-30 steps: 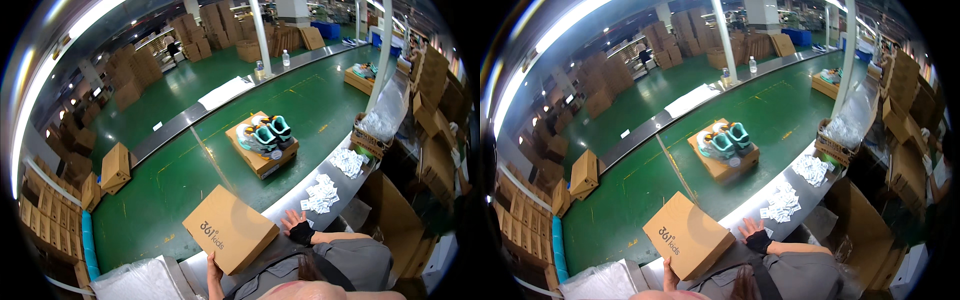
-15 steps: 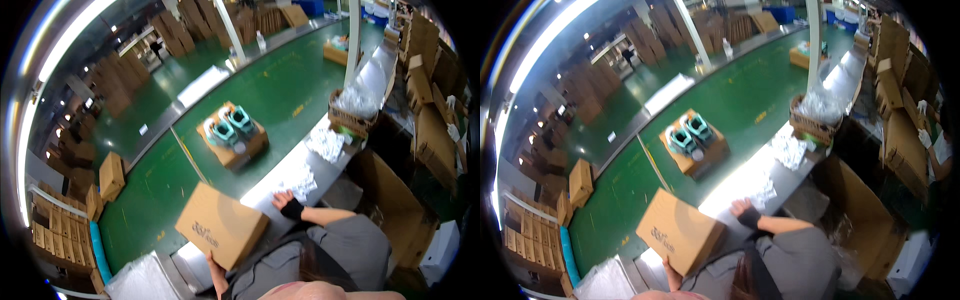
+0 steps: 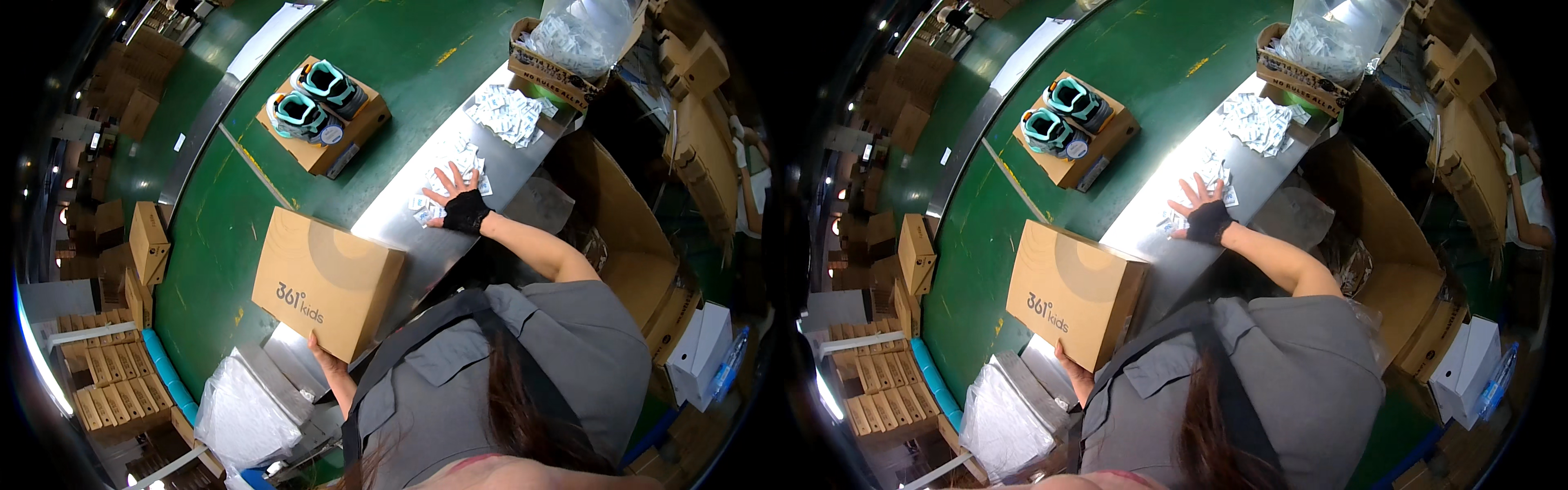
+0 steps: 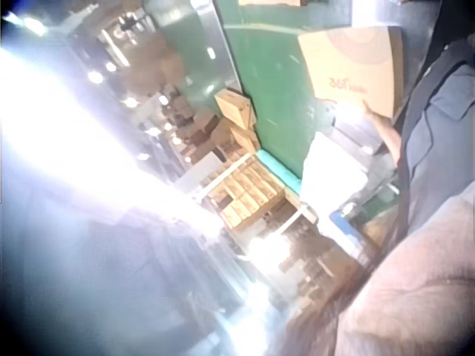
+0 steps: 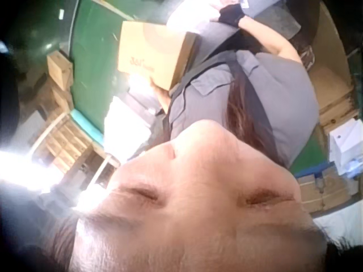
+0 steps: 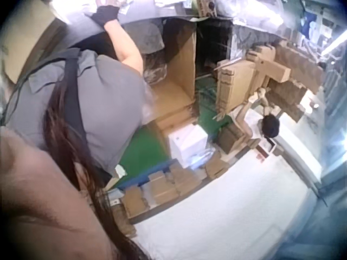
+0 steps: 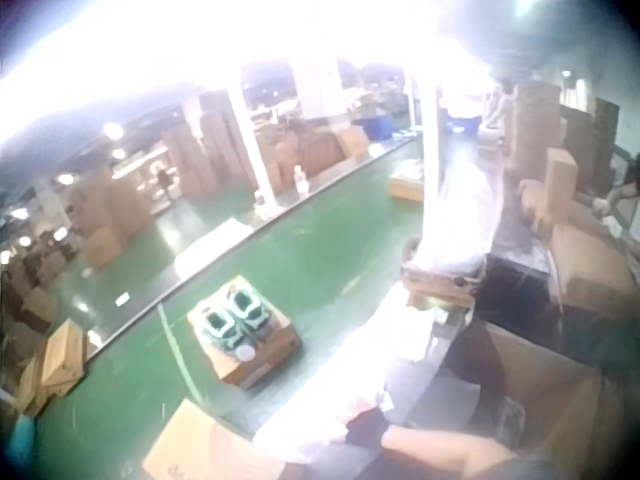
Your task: The person places tissue paper into a cardboard shoe box, inserts a pair of teal and orange children's shoes, folds the tissue over them, closes the box, and moves it to a stack. This process is repeated multiple times with new boxes and shoes.
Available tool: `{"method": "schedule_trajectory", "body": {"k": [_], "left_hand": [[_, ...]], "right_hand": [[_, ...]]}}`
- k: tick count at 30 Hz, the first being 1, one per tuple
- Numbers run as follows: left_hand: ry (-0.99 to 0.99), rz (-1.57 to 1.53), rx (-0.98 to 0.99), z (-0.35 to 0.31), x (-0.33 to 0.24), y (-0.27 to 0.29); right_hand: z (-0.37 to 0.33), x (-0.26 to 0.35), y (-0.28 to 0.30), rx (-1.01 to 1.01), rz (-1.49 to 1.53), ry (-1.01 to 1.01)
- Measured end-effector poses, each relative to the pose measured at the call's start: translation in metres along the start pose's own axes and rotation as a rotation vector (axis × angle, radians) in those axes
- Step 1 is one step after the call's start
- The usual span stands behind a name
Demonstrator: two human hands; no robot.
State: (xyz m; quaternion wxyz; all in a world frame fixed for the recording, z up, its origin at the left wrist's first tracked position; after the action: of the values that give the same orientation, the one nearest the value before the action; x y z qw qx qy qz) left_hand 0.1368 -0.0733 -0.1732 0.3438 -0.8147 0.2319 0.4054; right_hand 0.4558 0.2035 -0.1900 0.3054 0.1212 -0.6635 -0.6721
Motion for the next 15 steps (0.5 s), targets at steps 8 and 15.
{"method": "schedule_trajectory", "body": {"k": [8,15], "left_hand": [[0.033,-0.022,0.002,-0.001,0.004,0.007],[0.081,-0.072,0.026,0.008,0.018,0.016]], "right_hand": [[0.007,-0.05,-0.013,-0.183,-0.087,-0.235],[0.007,-0.065,0.012,-0.52,-0.217,-0.233]]}}
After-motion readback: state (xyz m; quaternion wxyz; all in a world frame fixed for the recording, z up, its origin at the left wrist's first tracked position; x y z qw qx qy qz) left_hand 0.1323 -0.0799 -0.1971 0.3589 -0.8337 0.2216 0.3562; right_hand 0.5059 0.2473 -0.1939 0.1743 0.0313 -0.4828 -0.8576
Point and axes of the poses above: each hand's wrist, its own z-axis towards the middle knuckle, its own y-axis out of the back of the hand, x = y × z, the point moved 7 cm from there along z, towards the middle knuckle, and after that the axes turned 2 degrees about y, right-handed, at the moved point
